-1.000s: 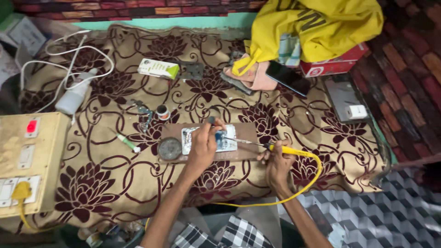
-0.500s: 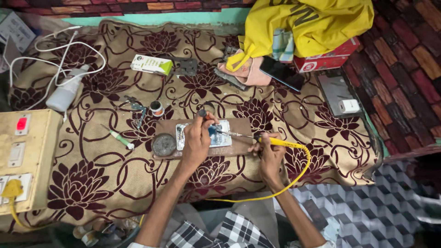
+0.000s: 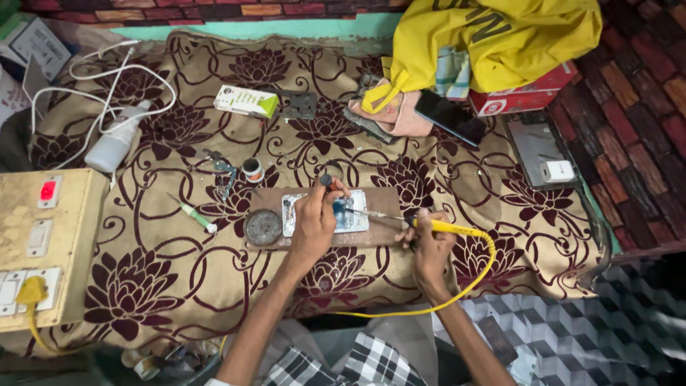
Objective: The person uses a soldering iron and a small tool to work on a circuit board placed on a wooden block. They repeatedly apply the soldering iron to specific points on the board while manipulating components with the other hand.
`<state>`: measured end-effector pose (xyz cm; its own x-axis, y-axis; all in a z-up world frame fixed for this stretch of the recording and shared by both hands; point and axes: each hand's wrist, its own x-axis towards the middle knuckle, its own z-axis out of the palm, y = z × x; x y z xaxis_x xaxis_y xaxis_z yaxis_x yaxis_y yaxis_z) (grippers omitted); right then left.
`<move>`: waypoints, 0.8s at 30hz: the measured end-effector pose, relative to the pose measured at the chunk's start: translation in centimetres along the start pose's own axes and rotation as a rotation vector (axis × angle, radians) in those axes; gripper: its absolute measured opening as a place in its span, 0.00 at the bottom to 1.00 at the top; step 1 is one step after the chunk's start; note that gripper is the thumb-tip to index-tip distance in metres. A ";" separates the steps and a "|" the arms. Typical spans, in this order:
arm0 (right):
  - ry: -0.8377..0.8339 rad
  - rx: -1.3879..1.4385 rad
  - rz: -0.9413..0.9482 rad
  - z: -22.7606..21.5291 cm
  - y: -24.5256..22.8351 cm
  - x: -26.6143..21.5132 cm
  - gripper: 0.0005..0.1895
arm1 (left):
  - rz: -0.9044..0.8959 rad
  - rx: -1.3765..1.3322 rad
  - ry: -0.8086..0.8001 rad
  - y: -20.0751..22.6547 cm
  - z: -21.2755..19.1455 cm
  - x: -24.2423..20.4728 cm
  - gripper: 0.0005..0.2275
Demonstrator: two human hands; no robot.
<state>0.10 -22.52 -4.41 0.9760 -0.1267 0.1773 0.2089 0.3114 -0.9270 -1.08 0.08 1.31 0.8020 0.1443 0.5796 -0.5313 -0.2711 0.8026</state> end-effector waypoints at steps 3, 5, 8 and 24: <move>0.028 0.012 -0.006 -0.3 0.4 -0.1 0.12 | -0.028 0.048 0.004 0.3 -0.1 0.0 0.08; -0.006 0.075 0.000 -0.7 0.4 -0.3 0.12 | -0.057 0.062 -0.013 0.2 -0.1 -0.1 0.08; -0.003 0.082 -0.013 -0.3 0.0 0.0 0.11 | -0.033 0.053 -0.005 0.0 -0.2 0.2 0.08; 0.052 0.148 -0.024 -0.5 0.0 -0.4 0.14 | -0.027 0.055 -0.009 -1.0 0.2 -0.1 0.10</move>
<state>-0.35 -22.91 -4.59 0.9668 -0.1834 0.1777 0.2426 0.4430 -0.8631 -0.64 0.16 0.43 0.8183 0.1441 0.5565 -0.4939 -0.3192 0.8088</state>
